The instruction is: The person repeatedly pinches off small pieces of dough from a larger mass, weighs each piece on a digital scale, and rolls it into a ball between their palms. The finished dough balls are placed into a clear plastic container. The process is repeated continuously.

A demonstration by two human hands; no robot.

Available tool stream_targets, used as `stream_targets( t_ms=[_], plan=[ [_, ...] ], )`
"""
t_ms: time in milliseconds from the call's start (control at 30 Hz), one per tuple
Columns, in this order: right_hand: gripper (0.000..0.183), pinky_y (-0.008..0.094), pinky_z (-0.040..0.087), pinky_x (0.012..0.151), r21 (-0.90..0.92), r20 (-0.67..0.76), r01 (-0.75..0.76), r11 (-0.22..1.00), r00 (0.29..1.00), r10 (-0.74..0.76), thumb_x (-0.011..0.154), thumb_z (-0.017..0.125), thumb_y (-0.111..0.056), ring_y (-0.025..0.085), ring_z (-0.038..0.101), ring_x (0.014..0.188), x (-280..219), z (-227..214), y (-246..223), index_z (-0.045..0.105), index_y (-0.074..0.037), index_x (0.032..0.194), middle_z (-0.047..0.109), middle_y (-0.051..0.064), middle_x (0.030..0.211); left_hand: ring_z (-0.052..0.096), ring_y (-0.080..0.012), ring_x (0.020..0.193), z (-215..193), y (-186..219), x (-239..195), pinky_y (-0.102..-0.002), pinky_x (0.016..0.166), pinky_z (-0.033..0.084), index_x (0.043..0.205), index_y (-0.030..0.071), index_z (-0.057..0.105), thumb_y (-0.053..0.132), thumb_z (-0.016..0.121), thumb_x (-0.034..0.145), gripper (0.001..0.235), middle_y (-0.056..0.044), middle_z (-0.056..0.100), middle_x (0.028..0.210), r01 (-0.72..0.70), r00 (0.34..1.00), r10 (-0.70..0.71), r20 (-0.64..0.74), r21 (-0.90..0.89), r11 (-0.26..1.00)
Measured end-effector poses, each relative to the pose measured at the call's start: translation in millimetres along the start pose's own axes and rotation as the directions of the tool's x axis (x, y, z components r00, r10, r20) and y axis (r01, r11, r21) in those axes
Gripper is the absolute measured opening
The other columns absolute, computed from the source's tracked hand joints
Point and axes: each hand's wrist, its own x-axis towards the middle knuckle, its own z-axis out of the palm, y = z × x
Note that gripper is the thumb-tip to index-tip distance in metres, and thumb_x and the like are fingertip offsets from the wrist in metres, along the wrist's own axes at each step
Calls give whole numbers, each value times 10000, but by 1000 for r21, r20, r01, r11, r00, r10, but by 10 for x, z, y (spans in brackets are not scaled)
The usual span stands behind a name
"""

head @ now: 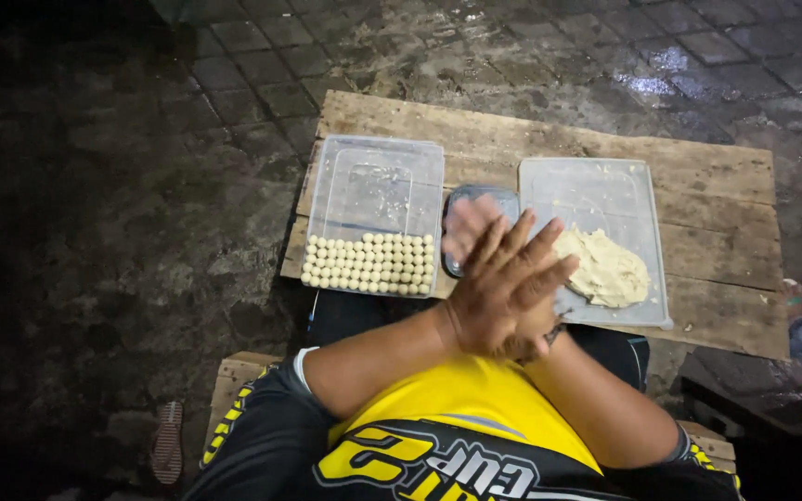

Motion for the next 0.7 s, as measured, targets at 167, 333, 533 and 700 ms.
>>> stream_targets(
  t_ms=[167, 333, 533, 700],
  plan=[
    [839, 492, 217, 1135, -72, 130, 13, 997, 992, -4, 977, 260, -703, 349, 320, 1421, 64, -23, 149, 269, -110, 1570, 256, 167, 1595, 212, -605, 1558, -130, -329, 73, -740, 1239, 209, 1673, 153, 269, 748, 197, 1033, 877, -275, 225, 1709, -4, 1000, 10, -25, 211, 978],
    [918, 575, 81, 1321, -83, 273, 462, 883, 863, -426, 944, 360, -775, 394, 140, 1597, 370, -106, 807, 227, -202, 1649, 124, 145, 1736, 274, -618, 1550, 71, -62, 32, -759, 1276, 185, 1605, 147, 371, 884, 233, 887, 1038, -251, 291, 1690, 52, 993, -48, -109, 35, 998],
    [862, 531, 261, 1270, -177, 7, 266, 947, 963, -269, 894, 418, -759, 387, 307, 1542, 243, 158, 323, 437, -154, 1508, 351, 149, 1644, 205, -552, 1593, 11, -19, 4, -696, 1311, 143, 1670, 181, 286, 843, 278, 944, 983, -155, 224, 1737, 115, 989, -109, -104, 48, 992],
    [1120, 628, 25, 1258, 469, -345, 749, 468, 643, -684, 696, 340, -802, 486, 73, 1562, 256, 453, 768, 208, -182, 1619, 116, 219, 1728, 224, -538, 1598, -43, -214, 38, -679, 1321, 145, 1667, 160, 289, 854, 263, 936, 1008, -158, 249, 1727, 115, 989, -112, -97, 29, 993]
  ],
)
